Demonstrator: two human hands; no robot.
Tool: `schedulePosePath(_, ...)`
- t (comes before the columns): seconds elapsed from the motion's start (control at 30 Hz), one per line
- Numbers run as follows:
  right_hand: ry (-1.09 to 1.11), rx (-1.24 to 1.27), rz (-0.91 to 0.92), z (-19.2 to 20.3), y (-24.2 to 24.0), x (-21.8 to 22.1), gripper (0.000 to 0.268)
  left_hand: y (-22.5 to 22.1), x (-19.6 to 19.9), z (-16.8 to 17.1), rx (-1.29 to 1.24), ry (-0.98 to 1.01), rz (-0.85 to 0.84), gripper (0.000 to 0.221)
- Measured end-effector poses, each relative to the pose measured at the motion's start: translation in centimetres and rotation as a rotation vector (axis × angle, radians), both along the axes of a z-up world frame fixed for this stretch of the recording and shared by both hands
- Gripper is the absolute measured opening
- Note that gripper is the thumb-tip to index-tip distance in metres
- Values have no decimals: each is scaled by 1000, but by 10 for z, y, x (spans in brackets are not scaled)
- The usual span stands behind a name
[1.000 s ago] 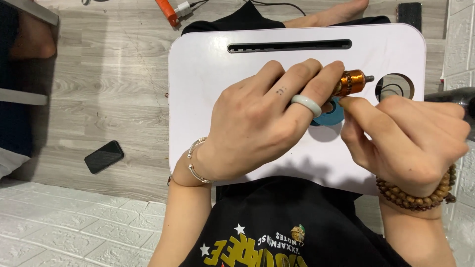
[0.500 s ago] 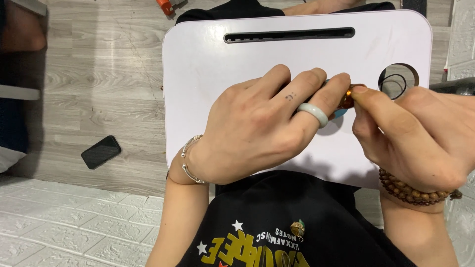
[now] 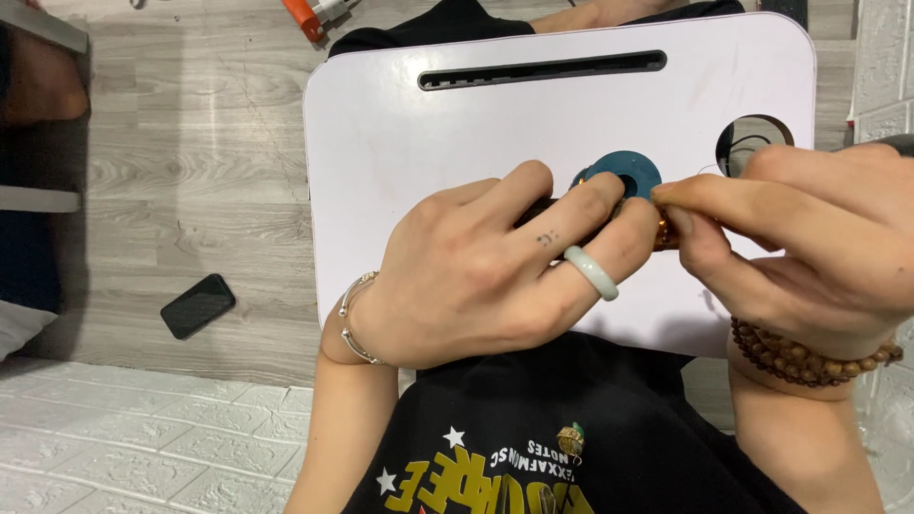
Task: Manually winding copper wire around the poles of a motor armature to create coils.
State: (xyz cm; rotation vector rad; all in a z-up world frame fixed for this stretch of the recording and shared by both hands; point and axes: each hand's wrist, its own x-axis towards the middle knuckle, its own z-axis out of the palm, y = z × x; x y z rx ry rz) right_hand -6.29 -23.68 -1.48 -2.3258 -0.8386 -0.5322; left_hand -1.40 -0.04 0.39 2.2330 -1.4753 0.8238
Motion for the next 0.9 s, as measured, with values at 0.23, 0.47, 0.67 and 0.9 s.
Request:
schedulePosePath(0.23,219,3,10,13,-3,9,9,-1,-1,3,-56,31,-85,2)
schedulePosePath(0.47,375,335,127,14,12,20,9,1,-1,8,-119,27,-154,13)
schedulePosePath(0.67,456,479,194,3,13,29,17,3,2,9,-115,20,-151,14)
schedulePosePath(0.9,379,596,-33,-22,20,19,16,4,5,6,-117,199,42,28)
